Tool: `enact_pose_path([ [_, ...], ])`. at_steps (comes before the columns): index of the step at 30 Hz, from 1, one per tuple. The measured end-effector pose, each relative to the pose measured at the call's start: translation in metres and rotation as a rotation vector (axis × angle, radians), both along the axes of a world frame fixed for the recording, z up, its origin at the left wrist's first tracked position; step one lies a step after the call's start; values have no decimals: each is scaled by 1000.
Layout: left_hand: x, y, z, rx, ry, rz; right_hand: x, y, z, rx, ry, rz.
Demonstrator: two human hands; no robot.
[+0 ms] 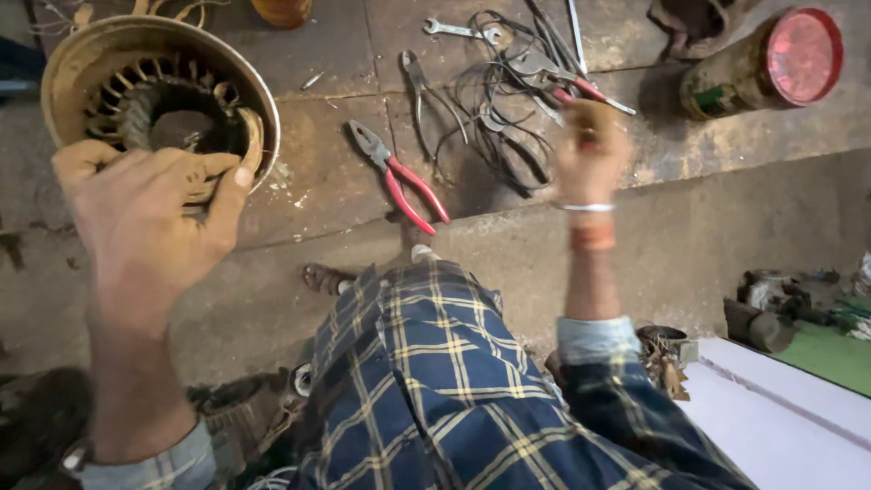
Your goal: The person uses pliers and a screwdriver to remove copper windings from a cylindrical metal housing. They repeatedly pry and pull the wires loose, then drop the extracted coils onto the floor.
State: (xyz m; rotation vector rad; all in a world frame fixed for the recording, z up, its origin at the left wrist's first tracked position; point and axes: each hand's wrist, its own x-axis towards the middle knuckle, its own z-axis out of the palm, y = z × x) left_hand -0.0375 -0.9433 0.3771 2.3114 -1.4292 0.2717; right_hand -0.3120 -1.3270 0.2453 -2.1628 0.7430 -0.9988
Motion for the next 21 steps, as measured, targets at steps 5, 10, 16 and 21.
enact_pose_path([
  [5, 1, -9, -2, -114, -49, -27, -81, -62, -46, -173, 364, -115],
  [10, 8, -7, 8, -86, 137, -62, -110, -65, -81, -281, 508, 3],
  [16, 13, -14, -1, -32, -21, -65, -164, -65, -31, 72, 553, -50],
  [21, 2, -17, -17, -103, -90, -13, -192, -85, 35, 457, 558, -190],
])
